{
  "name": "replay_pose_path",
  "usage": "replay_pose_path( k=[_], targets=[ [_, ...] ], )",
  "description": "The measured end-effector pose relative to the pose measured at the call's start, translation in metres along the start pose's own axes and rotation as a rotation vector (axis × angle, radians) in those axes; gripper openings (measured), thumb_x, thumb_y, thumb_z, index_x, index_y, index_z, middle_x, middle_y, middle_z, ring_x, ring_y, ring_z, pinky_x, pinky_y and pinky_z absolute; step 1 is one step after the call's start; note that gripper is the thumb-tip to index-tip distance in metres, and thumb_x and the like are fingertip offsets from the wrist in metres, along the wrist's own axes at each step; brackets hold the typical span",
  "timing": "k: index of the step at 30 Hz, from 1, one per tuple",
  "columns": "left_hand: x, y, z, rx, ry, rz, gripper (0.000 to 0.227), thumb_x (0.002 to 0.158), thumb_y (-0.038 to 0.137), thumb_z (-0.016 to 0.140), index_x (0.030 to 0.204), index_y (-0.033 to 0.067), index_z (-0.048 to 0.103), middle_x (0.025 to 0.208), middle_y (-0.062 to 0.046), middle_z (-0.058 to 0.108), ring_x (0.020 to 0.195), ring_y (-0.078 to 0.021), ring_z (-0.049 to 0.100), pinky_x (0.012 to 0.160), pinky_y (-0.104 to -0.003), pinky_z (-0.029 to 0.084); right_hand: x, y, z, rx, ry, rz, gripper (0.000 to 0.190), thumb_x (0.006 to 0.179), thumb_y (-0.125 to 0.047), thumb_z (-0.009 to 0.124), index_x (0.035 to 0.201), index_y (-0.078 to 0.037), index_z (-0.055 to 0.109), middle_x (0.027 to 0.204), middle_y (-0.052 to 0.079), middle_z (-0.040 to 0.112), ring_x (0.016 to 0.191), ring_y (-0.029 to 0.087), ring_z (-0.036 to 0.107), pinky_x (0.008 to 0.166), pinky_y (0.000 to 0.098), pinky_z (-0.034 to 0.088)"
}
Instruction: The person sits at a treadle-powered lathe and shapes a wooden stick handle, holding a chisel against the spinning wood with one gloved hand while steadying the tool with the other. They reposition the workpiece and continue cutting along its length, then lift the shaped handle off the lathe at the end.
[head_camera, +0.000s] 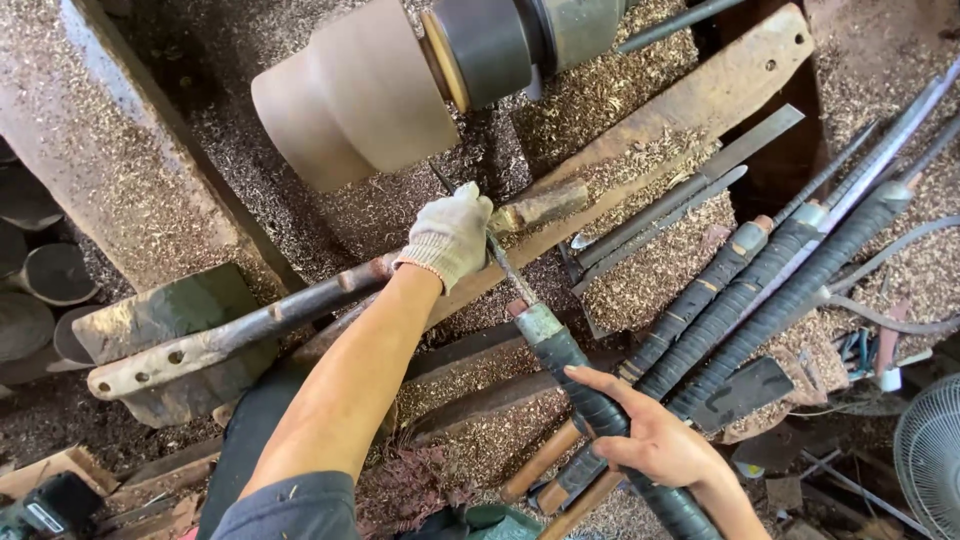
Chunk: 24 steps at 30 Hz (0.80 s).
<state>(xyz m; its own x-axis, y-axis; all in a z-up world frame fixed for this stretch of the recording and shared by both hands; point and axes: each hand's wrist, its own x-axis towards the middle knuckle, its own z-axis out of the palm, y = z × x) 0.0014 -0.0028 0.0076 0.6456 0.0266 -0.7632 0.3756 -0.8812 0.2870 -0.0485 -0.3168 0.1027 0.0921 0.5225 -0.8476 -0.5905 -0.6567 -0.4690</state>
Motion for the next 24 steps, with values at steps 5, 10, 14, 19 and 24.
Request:
replay_pose_path(
  k=[5,10,14,19,24],
  targets=[
    [0.000,0.000,0.004,0.016,0.033,0.019,0.029,0.089,0.005,0.063,0.118,0.0098,0.063,0.123,-0.018,0.057,0.109,-0.0381,0.065,0.092,-0.047,0.055,0.003,0.009,0.004,0.032,0.019,0.040,0.095,0.071,0.001,0.069,0.159,-0.024,0.044,0.082,0.002,0.056,0.062,0.012,0.057,0.055,0.0283,0.051],
    [0.002,0.000,0.006,0.035,0.002,0.022,0.029,0.090,0.005,0.062,0.118,0.0097,0.064,0.122,-0.018,0.057,0.107,-0.0367,0.066,0.091,-0.046,0.056,0.005,0.021,0.013,0.106,0.021,0.020,0.094,0.072,0.001,0.069,0.159,-0.024,0.042,0.075,0.002,0.055,0.060,0.013,0.058,0.054,0.0278,0.051],
    [0.003,0.001,0.003,0.038,-0.012,0.027,0.030,0.090,0.002,0.062,0.119,0.0067,0.062,0.121,-0.018,0.057,0.103,-0.0343,0.068,0.087,-0.043,0.059,0.007,0.033,0.024,0.180,0.036,-0.013,0.091,0.073,0.003,0.068,0.156,-0.021,0.041,0.072,0.002,0.054,0.059,0.012,0.057,0.054,0.0271,0.051],
    [0.003,-0.003,0.003,0.019,-0.012,0.050,0.027,0.095,0.006,0.060,0.122,0.0071,0.060,0.115,-0.017,0.061,0.100,-0.0338,0.068,0.084,-0.044,0.059,0.008,0.041,0.044,0.298,0.092,0.002,0.091,0.071,0.005,0.068,0.154,-0.020,0.042,0.075,0.003,0.055,0.059,0.013,0.058,0.053,0.0280,0.052],
    [0.002,-0.003,-0.004,0.053,-0.139,0.029,0.029,0.095,0.003,0.060,0.124,0.0051,0.058,0.112,-0.017,0.063,0.094,-0.0301,0.070,0.078,-0.041,0.062,0.009,0.045,0.065,0.407,0.106,-0.045,0.088,0.072,0.005,0.067,0.154,-0.019,0.041,0.080,0.004,0.057,0.061,0.013,0.061,0.055,0.0280,0.053]
  ],
)
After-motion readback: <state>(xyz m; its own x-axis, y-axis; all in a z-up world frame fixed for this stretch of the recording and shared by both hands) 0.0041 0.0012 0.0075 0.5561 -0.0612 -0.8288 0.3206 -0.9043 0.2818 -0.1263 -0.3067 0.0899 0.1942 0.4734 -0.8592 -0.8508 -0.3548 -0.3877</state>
